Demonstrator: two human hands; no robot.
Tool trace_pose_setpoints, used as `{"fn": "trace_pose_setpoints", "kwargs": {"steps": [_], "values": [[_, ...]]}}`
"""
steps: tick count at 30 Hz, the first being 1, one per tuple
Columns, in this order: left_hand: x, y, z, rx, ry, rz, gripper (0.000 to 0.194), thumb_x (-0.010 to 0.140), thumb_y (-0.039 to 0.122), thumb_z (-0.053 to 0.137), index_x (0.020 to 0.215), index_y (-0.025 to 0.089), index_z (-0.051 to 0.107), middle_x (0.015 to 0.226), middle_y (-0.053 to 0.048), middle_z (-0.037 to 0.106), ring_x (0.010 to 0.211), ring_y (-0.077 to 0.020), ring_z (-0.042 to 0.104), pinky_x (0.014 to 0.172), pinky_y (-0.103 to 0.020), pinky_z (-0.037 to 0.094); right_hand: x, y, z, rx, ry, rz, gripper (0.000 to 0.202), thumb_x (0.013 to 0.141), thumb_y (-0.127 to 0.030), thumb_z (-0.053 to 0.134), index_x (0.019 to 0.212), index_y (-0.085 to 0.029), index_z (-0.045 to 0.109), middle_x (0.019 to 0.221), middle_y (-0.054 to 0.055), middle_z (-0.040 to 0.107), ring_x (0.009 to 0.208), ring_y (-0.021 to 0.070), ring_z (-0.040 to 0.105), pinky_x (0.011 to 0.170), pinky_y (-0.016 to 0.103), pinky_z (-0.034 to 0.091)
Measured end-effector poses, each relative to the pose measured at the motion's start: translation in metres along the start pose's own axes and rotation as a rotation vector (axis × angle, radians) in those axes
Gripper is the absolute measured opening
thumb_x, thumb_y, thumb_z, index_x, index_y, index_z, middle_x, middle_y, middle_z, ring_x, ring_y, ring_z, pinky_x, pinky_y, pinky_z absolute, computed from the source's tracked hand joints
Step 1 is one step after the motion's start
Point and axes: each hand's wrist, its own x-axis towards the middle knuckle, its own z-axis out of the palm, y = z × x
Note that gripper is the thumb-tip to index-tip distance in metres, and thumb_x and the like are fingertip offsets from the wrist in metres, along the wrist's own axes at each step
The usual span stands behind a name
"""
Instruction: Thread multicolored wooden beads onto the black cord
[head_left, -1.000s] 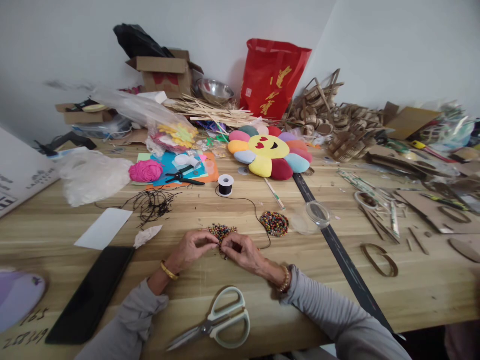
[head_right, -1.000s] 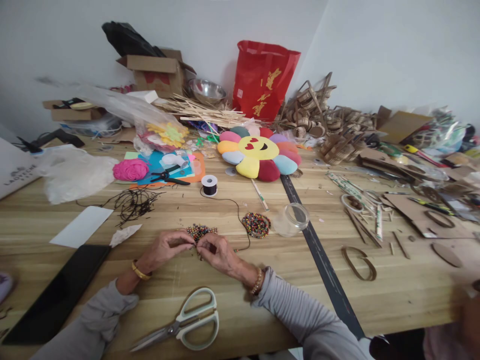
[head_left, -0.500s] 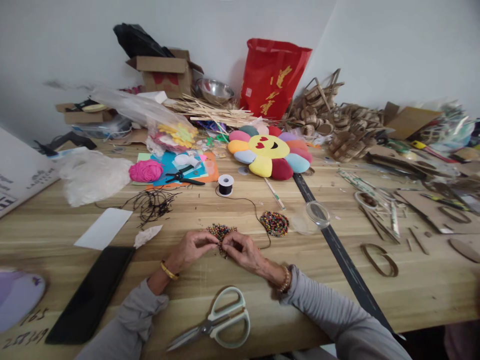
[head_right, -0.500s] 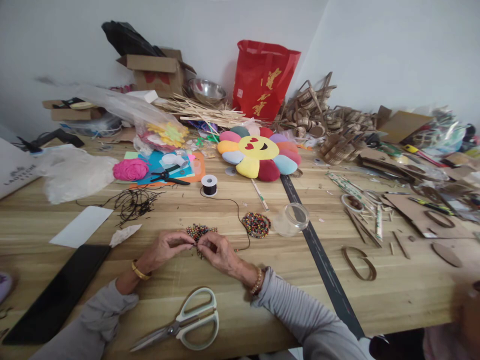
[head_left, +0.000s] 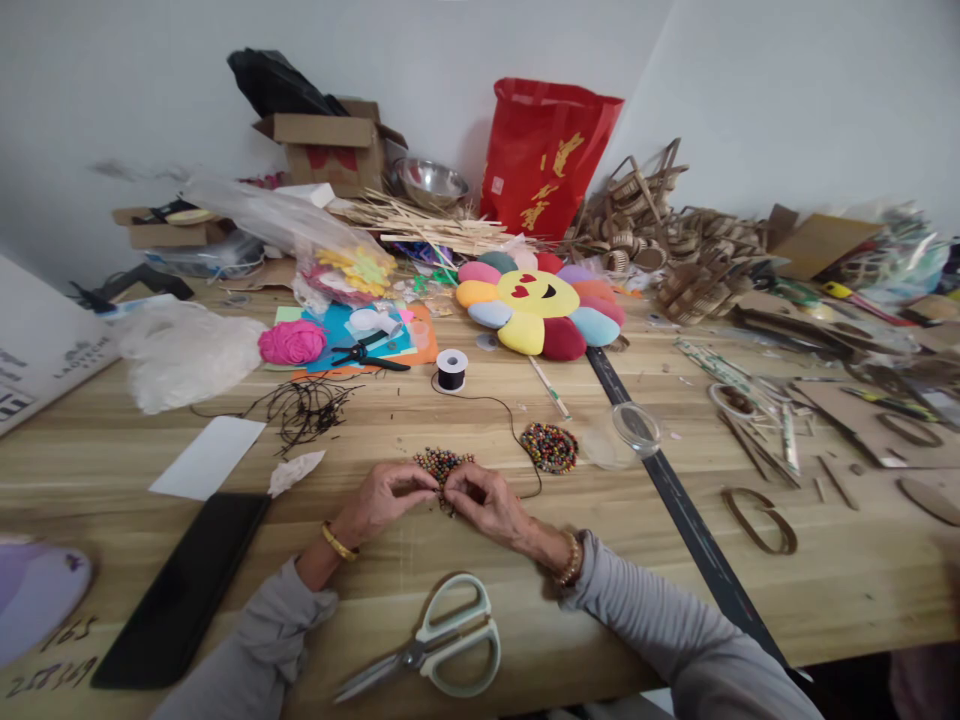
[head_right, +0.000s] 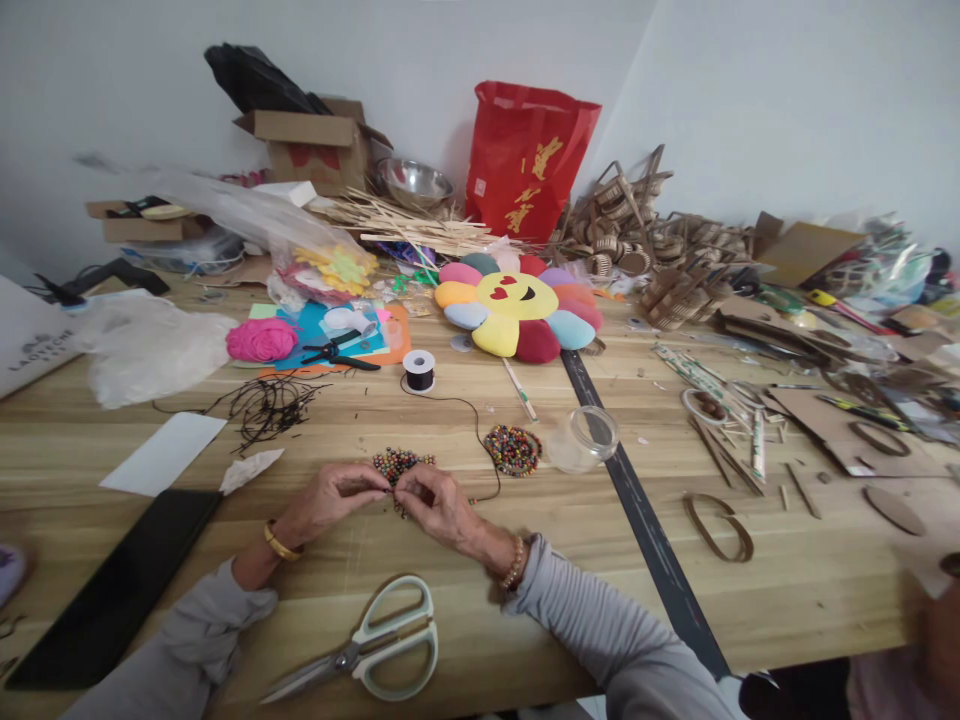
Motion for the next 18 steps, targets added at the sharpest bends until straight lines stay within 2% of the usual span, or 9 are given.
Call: {"fn": "trace_pose_setpoints", "kwargs": {"steps": [6,13,18], "values": [[0.0007,0.0027,0.0002,0.001,0.008,0.000,0.014,0.075,0.029,0.067,0.075,0.016,0.072,0.073,-0.004,0.073,0.069,-0.0154,0.065,0.068,-0.024,0.051,-0.0006,0.0030,0.0001,-0.011,-0.031,0.010,0.016,0.086,-0.028,0.054,0.078,-0.015,0.060,0.068,0.002,0.059,0.064,0.0120,0.052,0.060,0.022,0.041],[-0.0007,0.0000,0.0009,-0.073,-0.013,-0.063,0.017,0.072,0.031,0.071,0.071,0.014,0.070,0.071,-0.004,0.072,0.066,-0.0151,0.064,0.065,-0.024,0.050,-0.0005,0.0011,0.0007,-0.008,-0.037,0.028,0.013,0.083,-0.025,0.057,0.077,-0.014,0.062,0.068,0.001,0.058,0.061,0.0106,0.050,0.057,0.021,0.040],[0.0006,0.0028,0.0000,-0.081,-0.031,-0.017,0.019,0.076,0.032,0.068,0.069,0.014,0.069,0.071,-0.004,0.071,0.068,-0.0152,0.064,0.067,-0.025,0.050,-0.0016,0.0007,0.0023,0.028,-0.049,0.059,0.012,0.081,-0.026,0.061,0.086,-0.015,0.059,0.062,-0.003,0.053,0.052,0.0080,0.044,0.051,0.019,0.037]]}}
